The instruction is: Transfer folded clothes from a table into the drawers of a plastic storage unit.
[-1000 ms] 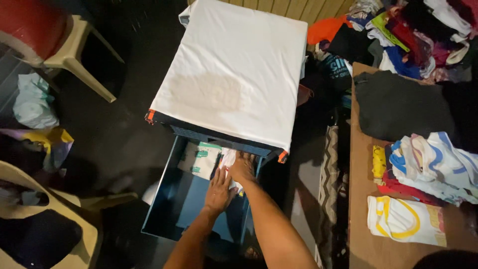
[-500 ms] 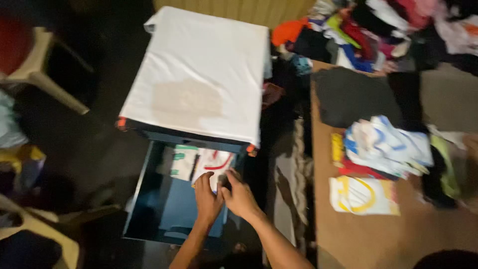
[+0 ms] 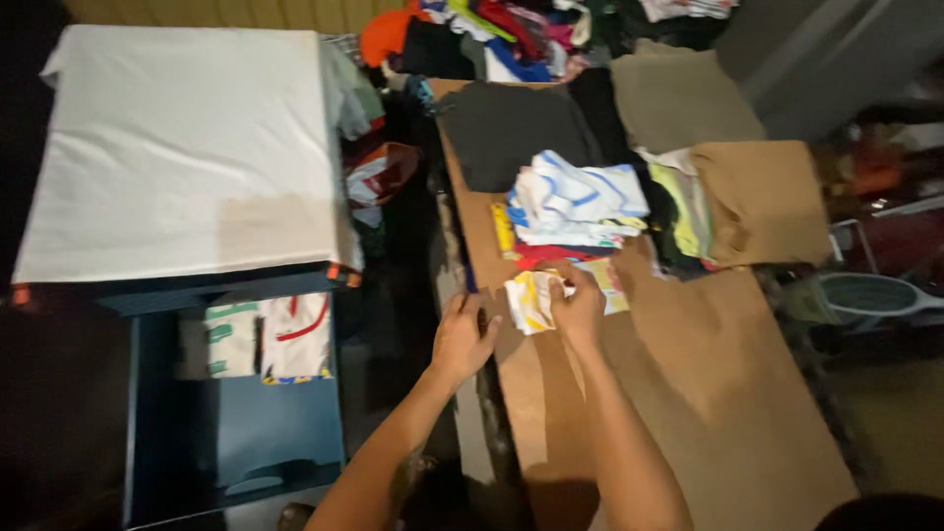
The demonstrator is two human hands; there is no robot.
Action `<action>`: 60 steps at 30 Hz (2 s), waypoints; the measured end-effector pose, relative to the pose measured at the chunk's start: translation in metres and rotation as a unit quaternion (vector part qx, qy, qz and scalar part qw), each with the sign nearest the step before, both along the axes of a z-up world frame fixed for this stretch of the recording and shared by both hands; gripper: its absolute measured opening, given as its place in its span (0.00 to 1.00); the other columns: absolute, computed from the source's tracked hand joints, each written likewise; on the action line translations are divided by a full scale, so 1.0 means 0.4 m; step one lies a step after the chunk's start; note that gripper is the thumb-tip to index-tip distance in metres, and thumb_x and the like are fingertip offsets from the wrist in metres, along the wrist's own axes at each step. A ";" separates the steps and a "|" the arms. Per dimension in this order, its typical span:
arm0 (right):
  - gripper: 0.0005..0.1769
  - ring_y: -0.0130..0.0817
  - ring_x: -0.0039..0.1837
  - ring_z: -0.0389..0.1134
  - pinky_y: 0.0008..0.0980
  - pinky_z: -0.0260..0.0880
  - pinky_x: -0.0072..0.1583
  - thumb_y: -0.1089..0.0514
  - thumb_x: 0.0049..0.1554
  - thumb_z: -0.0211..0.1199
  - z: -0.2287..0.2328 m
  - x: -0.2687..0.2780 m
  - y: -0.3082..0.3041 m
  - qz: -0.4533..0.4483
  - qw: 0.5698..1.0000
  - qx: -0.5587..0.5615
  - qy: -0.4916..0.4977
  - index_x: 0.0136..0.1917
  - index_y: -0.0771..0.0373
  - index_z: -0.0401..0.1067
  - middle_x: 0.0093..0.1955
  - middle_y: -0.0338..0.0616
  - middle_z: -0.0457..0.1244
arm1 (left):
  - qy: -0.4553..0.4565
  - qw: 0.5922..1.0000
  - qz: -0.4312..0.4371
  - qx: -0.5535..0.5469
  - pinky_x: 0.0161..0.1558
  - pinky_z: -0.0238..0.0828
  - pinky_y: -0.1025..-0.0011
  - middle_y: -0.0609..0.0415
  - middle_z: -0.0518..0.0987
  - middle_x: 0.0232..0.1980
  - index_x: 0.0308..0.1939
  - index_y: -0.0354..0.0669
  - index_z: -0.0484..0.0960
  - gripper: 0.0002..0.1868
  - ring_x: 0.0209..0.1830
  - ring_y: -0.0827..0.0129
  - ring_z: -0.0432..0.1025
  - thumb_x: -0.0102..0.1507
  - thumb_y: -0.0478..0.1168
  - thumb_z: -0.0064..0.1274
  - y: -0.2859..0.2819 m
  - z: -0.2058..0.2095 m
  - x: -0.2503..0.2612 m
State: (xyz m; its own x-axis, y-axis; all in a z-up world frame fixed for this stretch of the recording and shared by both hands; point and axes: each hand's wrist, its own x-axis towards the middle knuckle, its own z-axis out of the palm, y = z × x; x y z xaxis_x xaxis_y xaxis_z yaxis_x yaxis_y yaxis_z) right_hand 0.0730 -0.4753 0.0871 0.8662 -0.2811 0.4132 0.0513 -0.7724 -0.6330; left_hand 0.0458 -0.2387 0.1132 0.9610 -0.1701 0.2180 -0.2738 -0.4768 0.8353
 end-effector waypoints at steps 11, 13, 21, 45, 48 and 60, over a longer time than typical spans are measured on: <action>0.12 0.59 0.49 0.72 0.51 0.73 0.51 0.54 0.54 0.65 -0.126 0.059 -0.308 -0.117 0.983 -0.092 0.106 0.49 0.63 0.77 0.44 0.60 0.69 | 0.131 0.986 -0.033 0.097 0.57 0.71 0.51 0.34 0.76 0.60 0.62 0.37 0.72 0.27 0.57 0.40 0.74 0.61 0.43 0.57 -0.199 -0.036 0.005; 0.13 0.60 0.50 0.72 0.52 0.72 0.51 0.52 0.54 0.66 -0.155 0.068 -0.335 -0.117 0.979 -0.113 0.125 0.46 0.64 0.77 0.44 0.62 0.69 | 0.147 0.985 -0.016 0.091 0.56 0.72 0.51 0.34 0.76 0.60 0.62 0.36 0.71 0.27 0.56 0.39 0.74 0.61 0.42 0.57 -0.214 -0.057 0.008; 0.17 0.37 0.45 0.73 0.37 0.72 0.46 0.59 0.51 0.73 -0.149 0.082 -0.430 -0.021 0.912 0.314 0.264 0.52 0.70 0.79 0.47 0.48 0.72 | 0.189 0.980 0.061 0.015 0.57 0.72 0.53 0.33 0.76 0.59 0.63 0.37 0.71 0.30 0.55 0.40 0.74 0.58 0.41 0.59 -0.225 -0.095 0.023; 0.22 0.42 0.58 0.72 0.42 0.73 0.60 0.65 0.57 0.60 0.294 -0.135 -0.035 0.226 0.739 0.619 0.138 0.65 0.73 0.69 0.59 0.52 0.68 | 0.365 0.798 0.101 -0.468 0.47 0.73 0.62 0.47 0.81 0.46 0.58 0.37 0.79 0.42 0.44 0.60 0.76 0.64 0.73 0.41 -0.134 -0.067 -0.176; 0.22 0.44 0.58 0.72 0.43 0.73 0.61 0.65 0.58 0.59 0.329 -0.144 0.057 0.256 0.721 0.630 0.132 0.65 0.74 0.69 0.60 0.55 0.68 | 0.371 0.659 0.019 -0.654 0.56 0.72 0.59 0.45 0.77 0.58 0.68 0.37 0.69 0.50 0.55 0.58 0.75 0.62 0.78 0.36 -0.111 -0.046 -0.228; 0.25 0.43 0.58 0.72 0.45 0.74 0.60 0.66 0.54 0.60 0.132 -0.183 0.360 0.254 0.648 0.696 0.177 0.65 0.72 0.69 0.60 0.52 0.69 | 0.174 0.566 0.050 -0.804 0.70 0.61 0.52 0.49 0.72 0.71 0.73 0.42 0.64 0.34 0.71 0.55 0.67 0.70 0.59 0.38 0.158 0.025 -0.166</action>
State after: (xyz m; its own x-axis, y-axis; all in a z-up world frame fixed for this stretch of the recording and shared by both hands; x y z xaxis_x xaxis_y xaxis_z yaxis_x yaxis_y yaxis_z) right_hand -0.0002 -0.3312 0.1398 0.9644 0.1904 -0.1833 -0.2629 0.6187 -0.7403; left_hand -0.0207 -0.1754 0.1230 0.9808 0.0378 -0.1913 0.0023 0.9787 0.2052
